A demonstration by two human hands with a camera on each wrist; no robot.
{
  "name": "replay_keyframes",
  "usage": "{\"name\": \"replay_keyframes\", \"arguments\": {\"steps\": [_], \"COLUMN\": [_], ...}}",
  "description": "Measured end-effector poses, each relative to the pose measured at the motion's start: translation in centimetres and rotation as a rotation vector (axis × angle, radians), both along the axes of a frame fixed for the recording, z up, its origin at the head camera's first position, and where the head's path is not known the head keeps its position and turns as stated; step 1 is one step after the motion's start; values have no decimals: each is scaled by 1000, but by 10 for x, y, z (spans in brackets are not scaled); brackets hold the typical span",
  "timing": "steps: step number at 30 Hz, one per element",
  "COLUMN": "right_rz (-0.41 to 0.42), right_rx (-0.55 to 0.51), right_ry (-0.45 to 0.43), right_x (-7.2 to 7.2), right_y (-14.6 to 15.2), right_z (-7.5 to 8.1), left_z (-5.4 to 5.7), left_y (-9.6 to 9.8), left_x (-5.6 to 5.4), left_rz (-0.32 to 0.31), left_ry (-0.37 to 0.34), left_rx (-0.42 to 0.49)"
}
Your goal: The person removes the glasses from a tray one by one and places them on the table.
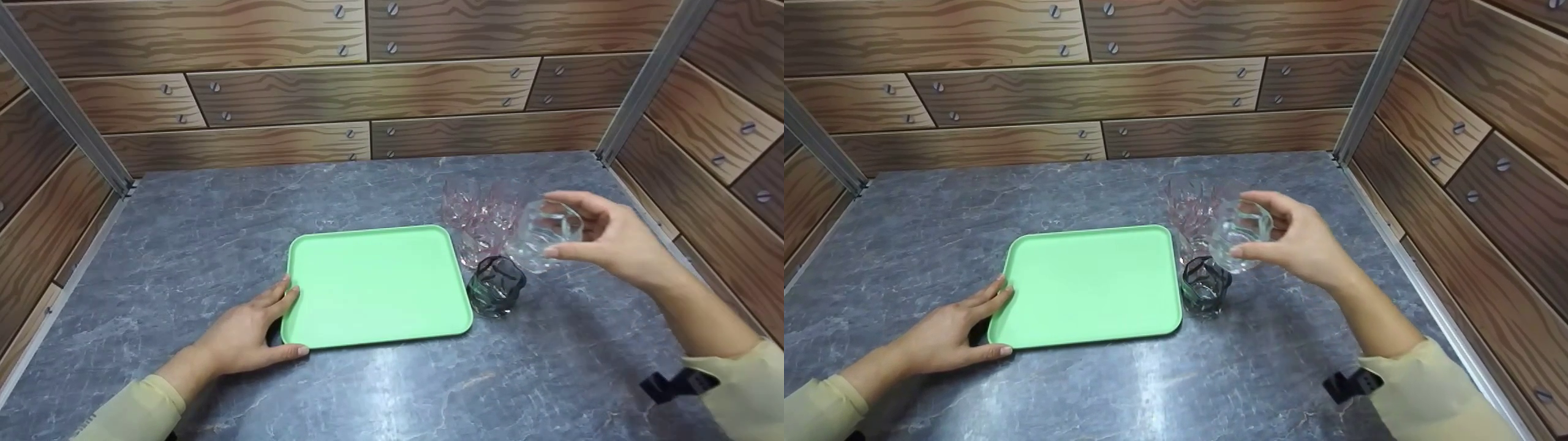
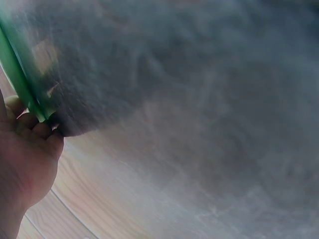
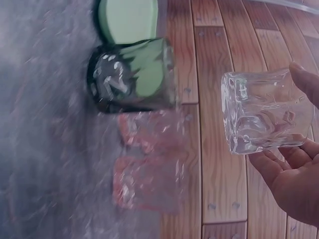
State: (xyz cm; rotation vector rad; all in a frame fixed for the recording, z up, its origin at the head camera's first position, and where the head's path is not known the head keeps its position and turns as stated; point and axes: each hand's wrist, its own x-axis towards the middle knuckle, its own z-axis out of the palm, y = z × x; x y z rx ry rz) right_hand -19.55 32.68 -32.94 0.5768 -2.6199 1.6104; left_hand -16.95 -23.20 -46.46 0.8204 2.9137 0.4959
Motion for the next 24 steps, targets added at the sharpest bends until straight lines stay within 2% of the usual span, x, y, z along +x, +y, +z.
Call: {"name": "replay_keyframes", "arguments": {"steps": [10, 24], "right_rz": [-11, -20], "right_rx": [18, 51], "right_ry": [-2, -52], "right_x": [6, 7], "right_y": [32, 47], "right_z": [-27, -62], "left_z": [0, 0], "left_y": [0, 0], "left_x": [-1, -1], "left_rz": [0, 2], "left_ry": [-1, -10], "left_rx": [-3, 0]}}
